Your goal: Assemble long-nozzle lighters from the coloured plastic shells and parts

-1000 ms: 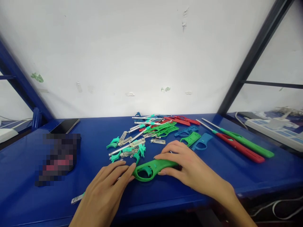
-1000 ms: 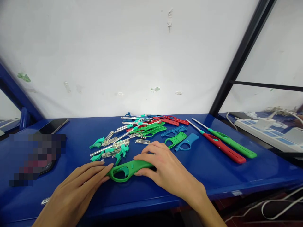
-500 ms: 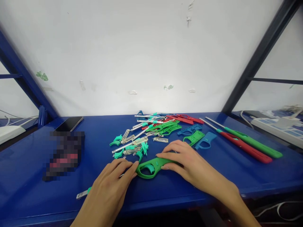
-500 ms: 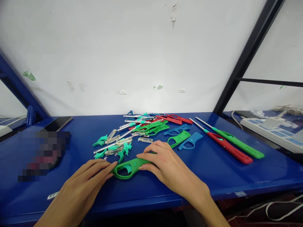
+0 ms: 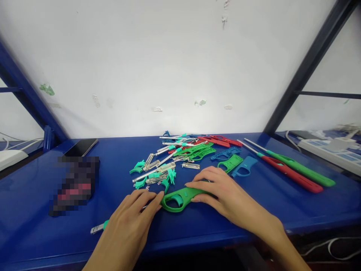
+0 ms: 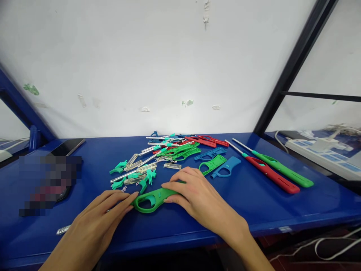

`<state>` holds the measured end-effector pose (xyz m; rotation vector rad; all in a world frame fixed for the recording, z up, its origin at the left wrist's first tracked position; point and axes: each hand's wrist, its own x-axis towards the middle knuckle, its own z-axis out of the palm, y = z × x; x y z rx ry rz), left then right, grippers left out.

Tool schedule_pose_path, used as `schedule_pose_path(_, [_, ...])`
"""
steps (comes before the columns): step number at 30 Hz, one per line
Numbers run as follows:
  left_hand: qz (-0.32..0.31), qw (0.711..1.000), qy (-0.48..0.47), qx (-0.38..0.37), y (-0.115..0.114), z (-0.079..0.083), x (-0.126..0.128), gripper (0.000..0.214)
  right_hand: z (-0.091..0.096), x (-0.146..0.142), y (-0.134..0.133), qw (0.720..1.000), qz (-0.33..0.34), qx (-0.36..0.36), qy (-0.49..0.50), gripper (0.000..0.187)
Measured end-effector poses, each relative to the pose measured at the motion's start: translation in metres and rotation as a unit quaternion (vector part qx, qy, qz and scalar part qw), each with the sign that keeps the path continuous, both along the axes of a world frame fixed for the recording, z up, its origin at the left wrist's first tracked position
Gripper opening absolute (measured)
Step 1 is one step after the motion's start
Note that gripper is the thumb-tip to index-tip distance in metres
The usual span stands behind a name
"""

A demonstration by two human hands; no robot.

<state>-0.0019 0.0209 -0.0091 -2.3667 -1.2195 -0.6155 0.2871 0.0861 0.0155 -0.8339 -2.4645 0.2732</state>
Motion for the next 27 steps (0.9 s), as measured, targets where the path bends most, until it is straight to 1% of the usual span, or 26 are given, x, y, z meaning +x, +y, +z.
schedule_pose_path(9, [0.003,1.0,-0.024,-0.002,-0.0019,-0.0037,-0.0005,0.041,0.001,-0.0015,0.0,1.0,-0.001,-0.012,-0.004,0.025])
schedule_pose_path(16, [0.0,0.999,-0.034,-0.014,-0.003,-0.0047,-0.0009,0.043,0.0056,-0.003,-0.0012,1.0,-0.002,-0.022,-0.01,0.025])
schedule_pose_path(22, [-0.016,0.999,-0.036,-0.022,-0.0018,-0.0014,-0.0001,0.042,0.0046,-0.0034,-0.0023,0.999,-0.012,-0.03,-0.003,0.024])
schedule_pose_path(27, [-0.019,0.999,-0.015,-0.025,-0.0007,0.003,0.0018,0.042,0.0011,-0.0032,0.0005,0.999,-0.015,-0.037,0.001,0.027])
